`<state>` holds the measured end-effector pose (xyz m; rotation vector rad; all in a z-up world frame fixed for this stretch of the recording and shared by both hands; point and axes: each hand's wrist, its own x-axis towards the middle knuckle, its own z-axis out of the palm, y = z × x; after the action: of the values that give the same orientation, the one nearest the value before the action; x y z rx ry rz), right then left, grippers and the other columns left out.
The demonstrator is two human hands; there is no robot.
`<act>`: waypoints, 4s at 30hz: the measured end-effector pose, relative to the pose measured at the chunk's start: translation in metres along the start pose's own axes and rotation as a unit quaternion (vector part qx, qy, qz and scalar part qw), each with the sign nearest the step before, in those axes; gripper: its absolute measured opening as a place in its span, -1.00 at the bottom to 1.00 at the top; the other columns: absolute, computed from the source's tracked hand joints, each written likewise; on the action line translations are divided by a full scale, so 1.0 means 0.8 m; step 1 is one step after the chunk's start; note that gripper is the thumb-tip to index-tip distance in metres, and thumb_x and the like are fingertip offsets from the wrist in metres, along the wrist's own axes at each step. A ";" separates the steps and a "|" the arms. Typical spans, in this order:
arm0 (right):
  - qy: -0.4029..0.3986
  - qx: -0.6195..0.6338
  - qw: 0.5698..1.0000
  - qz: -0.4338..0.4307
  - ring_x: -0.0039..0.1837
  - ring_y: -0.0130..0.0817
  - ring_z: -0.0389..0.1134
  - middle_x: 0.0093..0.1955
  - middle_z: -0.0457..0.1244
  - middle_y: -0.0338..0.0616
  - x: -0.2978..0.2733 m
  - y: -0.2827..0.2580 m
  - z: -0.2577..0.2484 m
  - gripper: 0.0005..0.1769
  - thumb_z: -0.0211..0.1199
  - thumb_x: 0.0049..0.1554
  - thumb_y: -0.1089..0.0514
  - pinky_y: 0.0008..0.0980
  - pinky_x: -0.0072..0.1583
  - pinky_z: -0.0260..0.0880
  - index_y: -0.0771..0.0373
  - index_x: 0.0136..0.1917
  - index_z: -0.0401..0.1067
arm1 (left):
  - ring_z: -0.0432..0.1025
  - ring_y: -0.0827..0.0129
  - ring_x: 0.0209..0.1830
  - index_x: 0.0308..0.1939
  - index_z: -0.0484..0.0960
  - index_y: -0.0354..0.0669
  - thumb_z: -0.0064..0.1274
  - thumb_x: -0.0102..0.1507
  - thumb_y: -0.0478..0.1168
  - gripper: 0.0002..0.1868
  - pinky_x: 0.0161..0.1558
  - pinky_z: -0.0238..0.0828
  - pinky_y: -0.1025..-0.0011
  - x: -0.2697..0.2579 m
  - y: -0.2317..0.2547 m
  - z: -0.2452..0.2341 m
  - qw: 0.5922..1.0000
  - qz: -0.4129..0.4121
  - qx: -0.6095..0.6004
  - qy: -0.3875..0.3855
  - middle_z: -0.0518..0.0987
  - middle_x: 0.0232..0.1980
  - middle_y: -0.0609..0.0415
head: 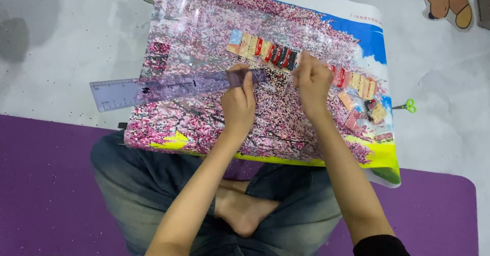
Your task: The person works on a diamond painting by placing resin diamonds onto a canvas with tweezers, using a ruler to align the rows of diamonds, then pressing the diamonds into place by hand.
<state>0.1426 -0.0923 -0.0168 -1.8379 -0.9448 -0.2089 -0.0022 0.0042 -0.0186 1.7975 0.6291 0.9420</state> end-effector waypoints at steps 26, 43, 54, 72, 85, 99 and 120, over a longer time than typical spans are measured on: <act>-0.029 -0.054 0.997 -0.054 -0.52 -0.24 0.25 -0.68 0.13 -0.17 -0.012 0.002 0.036 -0.49 0.00 0.32 0.19 -0.43 -0.30 0.28 0.23 -0.47 0.38 | 0.52 0.04 -0.57 0.07 0.27 -0.15 -0.43 0.43 -0.11 -0.74 -0.54 0.41 0.32 0.000 -0.001 -0.003 0.999 -0.009 0.025 -0.036 0.55 -0.57 -0.15; 0.030 0.157 0.979 0.123 -0.67 -0.50 0.02 -0.68 0.06 -0.17 -0.039 0.006 -0.017 -0.44 -0.15 0.35 0.09 -0.60 -0.56 -0.02 0.31 -0.43 0.29 | 0.42 0.27 -0.73 -0.42 0.48 0.04 -0.20 0.34 -0.04 -0.72 -0.63 0.25 0.52 -0.004 0.008 -0.005 0.991 0.054 -0.040 -0.119 0.45 -0.74 0.11; -0.030 -0.043 0.999 0.013 -0.58 -0.36 0.16 -0.69 0.12 -0.25 -0.063 0.014 -0.022 -0.43 -0.05 0.34 0.17 -0.51 -0.37 0.15 0.19 -0.52 0.34 | 0.47 0.21 -0.68 -0.58 0.46 -0.09 -0.25 0.37 -0.10 -0.57 -0.60 0.31 0.40 0.001 0.020 -0.013 0.985 0.063 -0.029 -0.160 0.52 -0.69 0.03; -0.001 -0.051 0.998 -0.042 -0.53 -0.23 0.22 -0.65 0.15 -0.21 -0.069 0.035 -0.014 -0.47 -0.04 0.31 0.22 -0.42 -0.35 0.20 0.20 -0.50 0.33 | 0.48 0.12 -0.64 -0.50 0.49 -0.22 -0.23 0.36 -0.16 -0.63 -0.52 0.34 0.31 0.001 0.023 -0.011 0.987 0.058 -0.028 -0.149 0.52 -0.69 0.01; 0.040 -0.070 0.997 0.004 -0.54 -0.41 0.18 -0.58 0.20 -0.20 -0.084 -0.030 -0.052 -0.67 0.03 0.32 0.28 -0.60 -0.38 0.14 0.28 -0.26 0.46 | 0.39 0.07 -0.67 -0.34 0.55 -0.25 -0.27 0.37 -0.22 -0.68 -0.53 0.26 0.31 -0.002 -0.035 0.025 0.988 0.035 -0.109 -0.101 0.46 -0.67 -0.14; -0.105 -0.003 0.986 0.132 0.25 0.00 0.29 0.17 0.29 0.15 -0.125 -0.064 -0.092 -0.56 -0.12 0.30 0.02 -0.07 0.30 0.24 0.30 0.27 0.35 | 0.31 0.09 -0.65 -0.60 0.53 -0.28 -0.33 0.39 0.00 -0.41 -0.48 0.14 0.26 -0.099 0.054 -0.020 0.953 -0.084 -0.118 -0.267 0.39 -0.72 -0.16; 0.160 0.334 0.867 0.334 -0.50 -0.21 0.28 -0.39 0.23 0.11 -0.231 -0.051 -0.144 -0.77 0.06 0.25 0.22 -0.21 -0.37 0.41 0.48 0.04 0.36 | 0.03 0.04 0.47 0.33 0.27 -0.37 -0.45 0.38 0.09 -0.35 0.47 -0.55 0.09 -0.110 0.006 0.023 0.885 0.207 0.341 -0.241 0.23 0.41 -0.25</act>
<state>0.0198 -0.2759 -0.0317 -1.3120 -0.0707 0.2215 -0.0369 -0.0745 -0.0465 2.7605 0.2574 0.5052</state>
